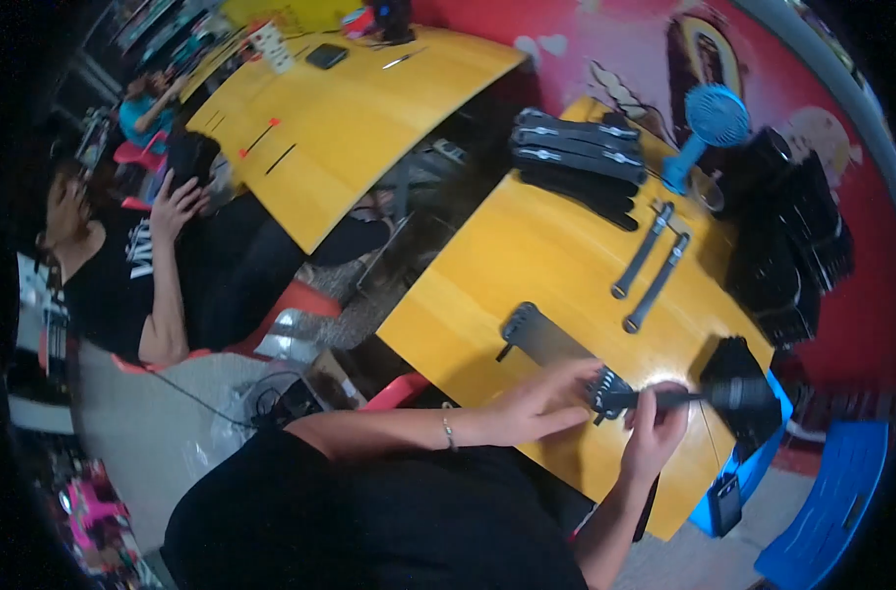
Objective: Organize and stack black plastic components on a workbench for packaging.
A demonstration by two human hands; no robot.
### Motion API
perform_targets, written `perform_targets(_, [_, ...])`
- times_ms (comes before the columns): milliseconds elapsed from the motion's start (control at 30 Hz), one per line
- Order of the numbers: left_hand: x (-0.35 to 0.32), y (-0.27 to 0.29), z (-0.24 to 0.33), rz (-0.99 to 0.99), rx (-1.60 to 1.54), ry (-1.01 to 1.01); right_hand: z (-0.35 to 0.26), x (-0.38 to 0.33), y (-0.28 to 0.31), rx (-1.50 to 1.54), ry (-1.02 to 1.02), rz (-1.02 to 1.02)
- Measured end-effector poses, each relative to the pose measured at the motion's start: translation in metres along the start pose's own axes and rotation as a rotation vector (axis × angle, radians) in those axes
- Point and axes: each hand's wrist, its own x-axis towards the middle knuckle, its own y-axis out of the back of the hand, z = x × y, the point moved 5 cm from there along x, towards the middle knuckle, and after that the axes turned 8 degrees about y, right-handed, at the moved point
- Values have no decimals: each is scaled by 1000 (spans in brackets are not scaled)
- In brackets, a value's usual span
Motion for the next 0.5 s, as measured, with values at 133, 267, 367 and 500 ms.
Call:
perform_targets(133, [1,3,8,-147,93,150,-10,-36,-24,75,7,-6])
perform_targets(267, [-6,13,13,5,38,30,-3,-50,-16,90,22,-14])
perform_targets(367, [-11,26,15,8,42,67,3,-53,7,132,-22,142])
perform_targets(500, [-17,46,6,140,131,-27,9,-55,30,15,-81,109])
